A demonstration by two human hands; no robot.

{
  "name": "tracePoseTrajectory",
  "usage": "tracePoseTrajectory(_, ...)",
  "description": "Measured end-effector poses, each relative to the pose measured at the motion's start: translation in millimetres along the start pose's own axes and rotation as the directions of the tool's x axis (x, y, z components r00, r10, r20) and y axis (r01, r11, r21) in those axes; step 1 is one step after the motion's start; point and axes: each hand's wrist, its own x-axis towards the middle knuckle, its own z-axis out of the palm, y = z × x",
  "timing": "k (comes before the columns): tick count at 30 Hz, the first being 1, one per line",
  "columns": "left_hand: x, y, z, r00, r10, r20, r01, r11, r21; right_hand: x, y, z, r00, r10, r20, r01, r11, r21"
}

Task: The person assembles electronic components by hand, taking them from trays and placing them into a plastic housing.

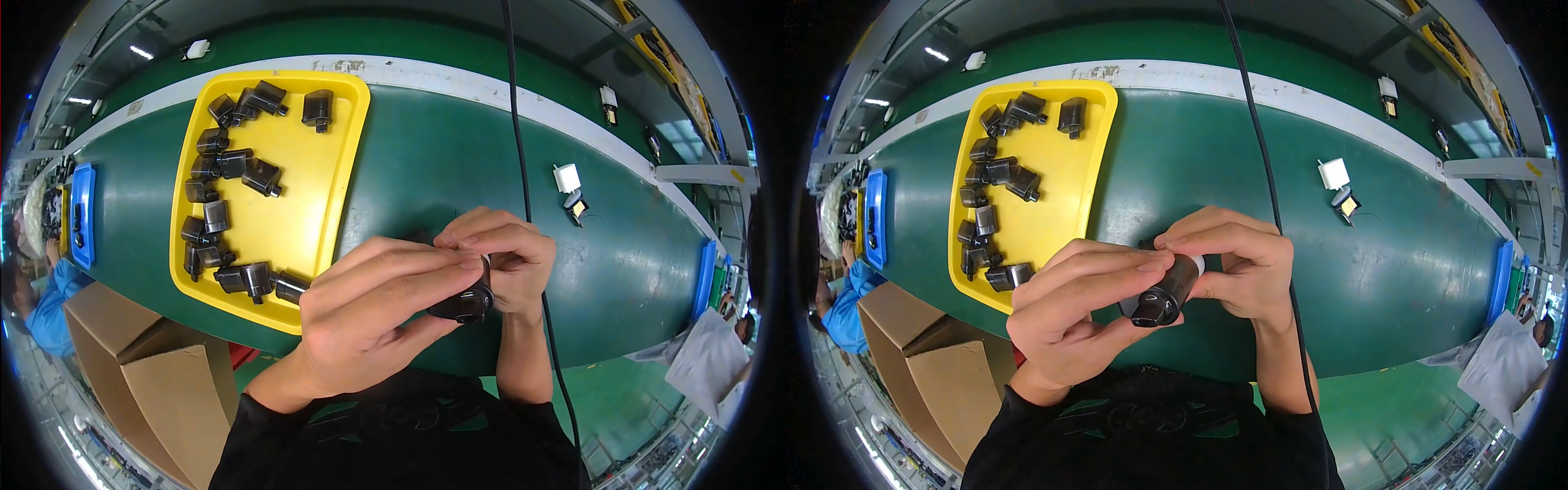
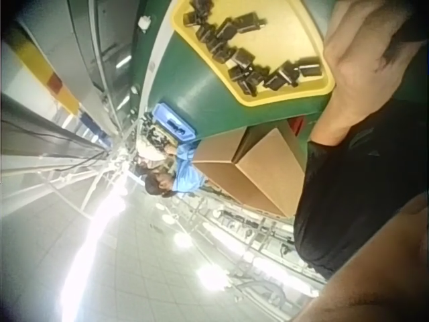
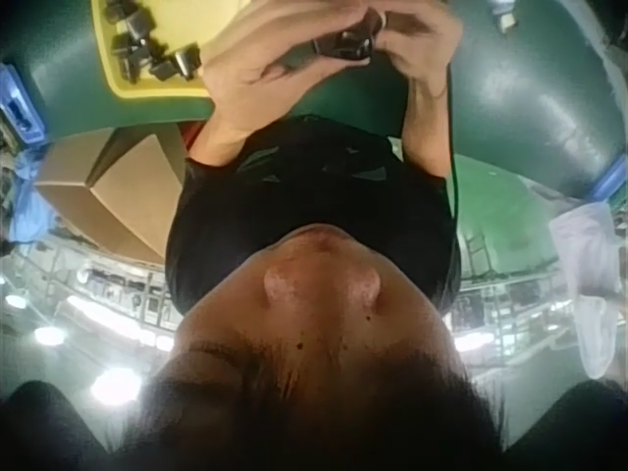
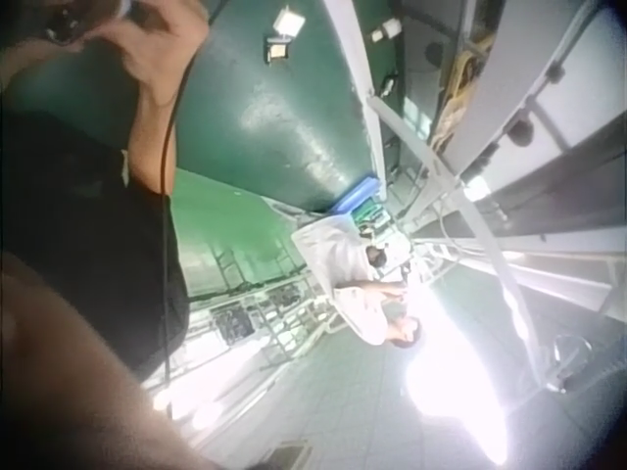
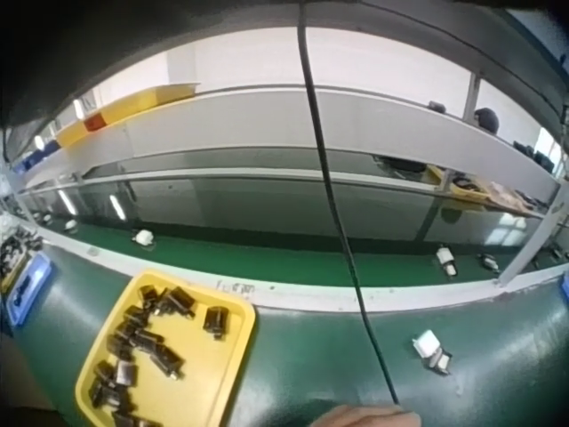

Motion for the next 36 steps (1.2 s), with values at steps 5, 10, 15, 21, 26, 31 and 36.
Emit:
tracePoseTrajectory(5,-1,4,1,1.000,-0.025,0.010,0.026,0.999,-0.028,-5,1,6,0.998,0.052,-0.032,-0.048,0.990,0.129)
tracePoseTrajectory(10,2,8,1,0.999,-0.031,0.026,0.032,0.999,-0.033,-5,2,1,1.000,0.020,0.004,-0.020,0.986,0.166)
tracePoseTrajectory(15,3,7,-4,0.998,0.001,0.068,0.001,1.000,-0.025,-1,-2,-1,0.999,-0.046,0.026,0.045,0.999,0.024)
tracePoseTrajectory(21,3,8,-4,0.998,0.015,0.068,-0.013,0.999,-0.039,-9,2,12,0.997,0.032,-0.077,-0.011,0.966,0.259)
tracePoseTrajectory(26,4,11,-6,0.997,-0.005,0.081,0.008,0.999,-0.035,-11,3,16,0.994,0.040,-0.097,-0.009,0.955,0.297)
tracePoseTrajectory(31,4,12,-9,0.995,-0.033,0.089,0.036,0.999,-0.034,-5,-4,8,0.998,-0.055,-0.041,0.058,0.996,0.072)
tracePoseTrajectory(36,6,17,-10,0.996,-0.038,0.085,0.040,0.999,-0.019,-3,-13,11,0.997,-0.073,-0.034,0.072,0.997,-0.020)
